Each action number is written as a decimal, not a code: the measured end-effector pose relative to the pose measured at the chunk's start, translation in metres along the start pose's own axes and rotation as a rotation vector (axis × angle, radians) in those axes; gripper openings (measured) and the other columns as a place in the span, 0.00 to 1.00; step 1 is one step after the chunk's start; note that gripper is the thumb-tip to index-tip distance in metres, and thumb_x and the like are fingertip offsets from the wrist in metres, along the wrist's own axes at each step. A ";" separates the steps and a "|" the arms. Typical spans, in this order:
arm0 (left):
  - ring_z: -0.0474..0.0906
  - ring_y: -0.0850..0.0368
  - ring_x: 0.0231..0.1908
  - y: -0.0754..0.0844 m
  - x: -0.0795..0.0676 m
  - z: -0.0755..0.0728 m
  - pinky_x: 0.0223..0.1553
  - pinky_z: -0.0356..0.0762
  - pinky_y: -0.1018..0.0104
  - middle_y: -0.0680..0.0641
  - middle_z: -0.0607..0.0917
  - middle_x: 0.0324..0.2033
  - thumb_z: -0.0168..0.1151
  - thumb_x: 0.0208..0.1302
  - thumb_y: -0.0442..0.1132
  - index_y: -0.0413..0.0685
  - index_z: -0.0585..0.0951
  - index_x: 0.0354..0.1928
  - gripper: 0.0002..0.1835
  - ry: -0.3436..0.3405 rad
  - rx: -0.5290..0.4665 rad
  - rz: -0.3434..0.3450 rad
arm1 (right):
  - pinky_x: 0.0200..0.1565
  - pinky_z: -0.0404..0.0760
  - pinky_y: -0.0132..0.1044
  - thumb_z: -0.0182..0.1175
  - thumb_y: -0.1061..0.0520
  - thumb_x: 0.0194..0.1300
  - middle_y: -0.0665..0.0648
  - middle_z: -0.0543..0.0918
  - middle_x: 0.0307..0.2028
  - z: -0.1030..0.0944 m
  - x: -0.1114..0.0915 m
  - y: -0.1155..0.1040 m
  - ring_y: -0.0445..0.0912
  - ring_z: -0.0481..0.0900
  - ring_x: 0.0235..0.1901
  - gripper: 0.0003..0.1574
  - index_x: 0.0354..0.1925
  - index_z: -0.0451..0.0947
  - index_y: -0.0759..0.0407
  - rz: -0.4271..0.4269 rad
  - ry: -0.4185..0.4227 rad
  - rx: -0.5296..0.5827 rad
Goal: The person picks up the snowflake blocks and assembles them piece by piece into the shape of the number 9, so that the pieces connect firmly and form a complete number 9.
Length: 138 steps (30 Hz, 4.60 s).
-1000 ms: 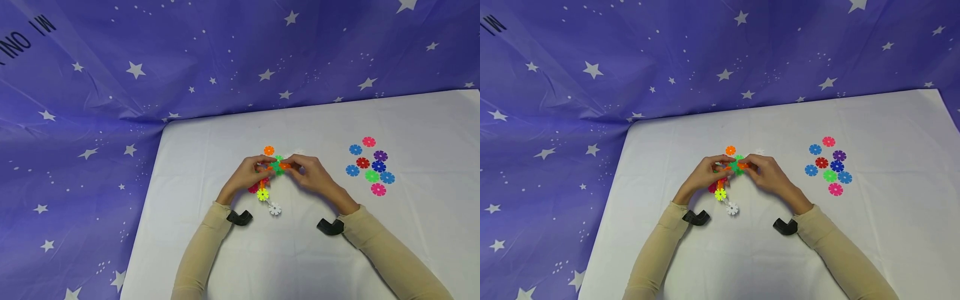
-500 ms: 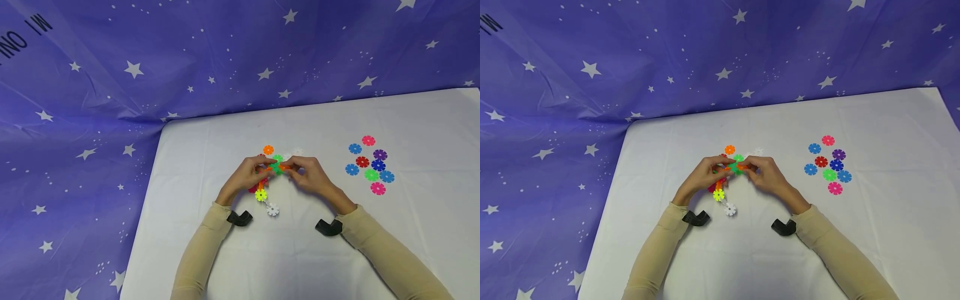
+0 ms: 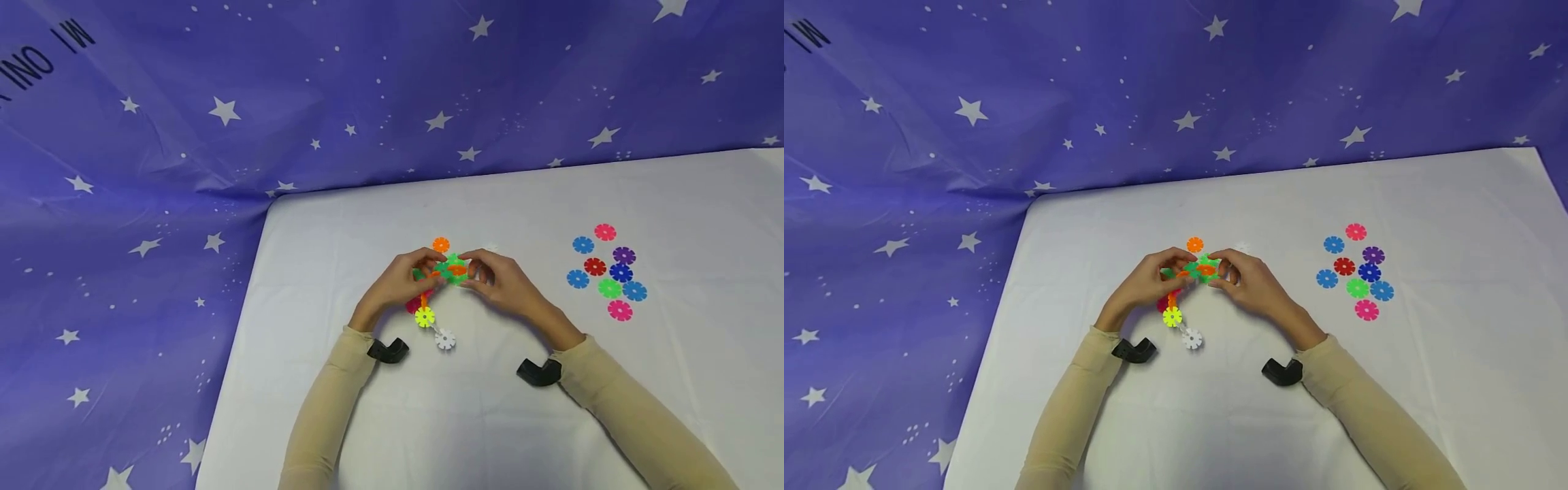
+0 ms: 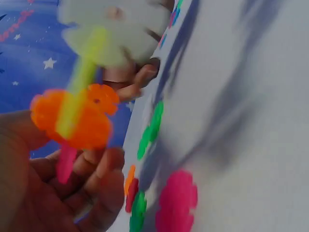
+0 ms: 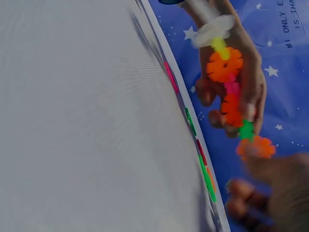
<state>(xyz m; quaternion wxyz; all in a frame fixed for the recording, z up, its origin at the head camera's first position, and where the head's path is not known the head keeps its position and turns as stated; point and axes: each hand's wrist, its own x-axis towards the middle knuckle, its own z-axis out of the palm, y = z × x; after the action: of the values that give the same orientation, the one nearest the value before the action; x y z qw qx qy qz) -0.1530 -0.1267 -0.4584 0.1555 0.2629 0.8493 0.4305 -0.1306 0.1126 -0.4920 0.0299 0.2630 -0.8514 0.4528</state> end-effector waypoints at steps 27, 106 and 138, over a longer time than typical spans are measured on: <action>0.72 0.56 0.37 -0.014 0.001 -0.004 0.41 0.72 0.70 0.48 0.82 0.50 0.62 0.67 0.36 0.45 0.77 0.58 0.18 -0.089 -0.013 -0.005 | 0.28 0.69 0.29 0.61 0.66 0.63 0.54 0.83 0.31 -0.003 0.001 0.005 0.42 0.70 0.25 0.09 0.43 0.78 0.61 0.205 -0.007 0.072; 0.86 0.43 0.35 -0.013 0.004 0.003 0.45 0.79 0.68 0.37 0.85 0.44 0.59 0.70 0.37 0.39 0.80 0.56 0.15 -0.193 -0.339 -0.088 | 0.26 0.77 0.33 0.59 0.60 0.70 0.67 0.84 0.31 0.001 0.002 -0.008 0.52 0.79 0.23 0.17 0.55 0.76 0.65 0.309 -0.051 0.436; 0.73 0.59 0.37 0.000 0.003 0.003 0.44 0.72 0.65 0.51 0.81 0.38 0.66 0.64 0.38 0.51 0.75 0.65 0.27 -0.031 0.252 0.107 | 0.36 0.66 0.43 0.68 0.60 0.60 0.61 0.73 0.34 -0.021 0.007 0.020 0.52 0.68 0.34 0.18 0.47 0.78 0.67 0.289 0.096 -0.294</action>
<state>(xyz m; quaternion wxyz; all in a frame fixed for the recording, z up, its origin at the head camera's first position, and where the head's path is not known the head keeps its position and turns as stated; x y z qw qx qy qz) -0.1538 -0.1230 -0.4601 0.1111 0.3318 0.8789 0.3241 -0.1500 0.1354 -0.4927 0.0432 0.1090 -0.9348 0.3352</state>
